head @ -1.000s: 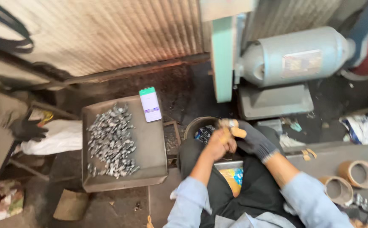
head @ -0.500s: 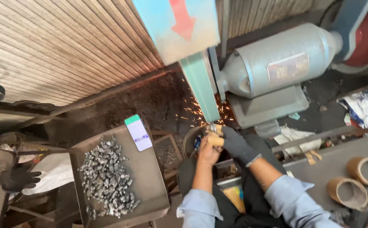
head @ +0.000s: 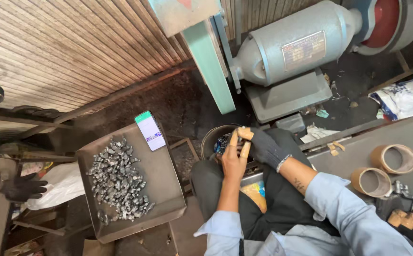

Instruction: The person sits on the floor next to a belt grinder and grinds small metal pieces one at a time, holding each piece against the moving belt with sparks flying. Finished pieces are placed on a metal tray beside them, and a phone rests on the tray.

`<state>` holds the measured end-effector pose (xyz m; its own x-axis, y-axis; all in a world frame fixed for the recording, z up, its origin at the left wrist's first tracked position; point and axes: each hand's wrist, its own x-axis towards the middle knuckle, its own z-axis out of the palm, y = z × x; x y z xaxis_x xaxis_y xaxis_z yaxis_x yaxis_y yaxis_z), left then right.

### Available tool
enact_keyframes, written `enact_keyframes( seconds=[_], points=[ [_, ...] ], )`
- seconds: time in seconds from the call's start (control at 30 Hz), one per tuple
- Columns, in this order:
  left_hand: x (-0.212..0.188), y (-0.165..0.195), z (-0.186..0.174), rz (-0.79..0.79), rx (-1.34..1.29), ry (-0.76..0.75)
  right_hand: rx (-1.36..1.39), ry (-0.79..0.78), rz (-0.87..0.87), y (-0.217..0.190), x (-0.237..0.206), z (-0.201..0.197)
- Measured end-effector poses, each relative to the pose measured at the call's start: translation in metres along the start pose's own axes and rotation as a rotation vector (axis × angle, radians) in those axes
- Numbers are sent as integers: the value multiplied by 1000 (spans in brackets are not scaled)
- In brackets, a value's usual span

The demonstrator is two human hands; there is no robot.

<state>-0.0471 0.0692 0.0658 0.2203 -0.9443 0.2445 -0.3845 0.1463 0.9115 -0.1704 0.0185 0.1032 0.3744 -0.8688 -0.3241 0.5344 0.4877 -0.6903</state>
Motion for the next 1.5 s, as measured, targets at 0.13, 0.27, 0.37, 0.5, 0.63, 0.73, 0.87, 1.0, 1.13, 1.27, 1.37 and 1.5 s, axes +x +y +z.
enact_keyframes(
  seconds=[0.13,0.27,0.37,0.5,0.63,0.73,0.87,1.0,1.13,1.27,1.37,1.5],
  points=[
    [33,-38,14,-404,-434,-3,203,-133,70,16,30,-1],
    [82,-73,13,-594,-889,118,-48,-205,-41,14,56,17],
    [92,-76,4,-672,-1125,147,-199,-209,-74,13,61,27],
    [61,-69,-12,-457,-921,120,-497,-331,-227,10,47,23],
    [26,-57,-8,-296,58,-153,-738,-135,-72,-3,21,1],
    [30,-59,5,-381,-83,-415,-760,-6,75,-17,13,-10],
    [63,-71,21,-251,-348,-343,-734,216,99,-26,23,-2],
    [82,-82,30,-311,-215,-261,-887,171,-351,-21,43,13],
    [78,-89,29,-558,-417,-361,-826,327,40,-10,53,14],
    [72,-92,22,-285,-238,-302,-923,331,-341,1,50,11],
    [72,-80,20,-86,-83,-215,-949,347,-402,7,45,11],
    [57,-61,25,-88,-144,-42,-1090,429,-476,12,41,8]
  ],
)
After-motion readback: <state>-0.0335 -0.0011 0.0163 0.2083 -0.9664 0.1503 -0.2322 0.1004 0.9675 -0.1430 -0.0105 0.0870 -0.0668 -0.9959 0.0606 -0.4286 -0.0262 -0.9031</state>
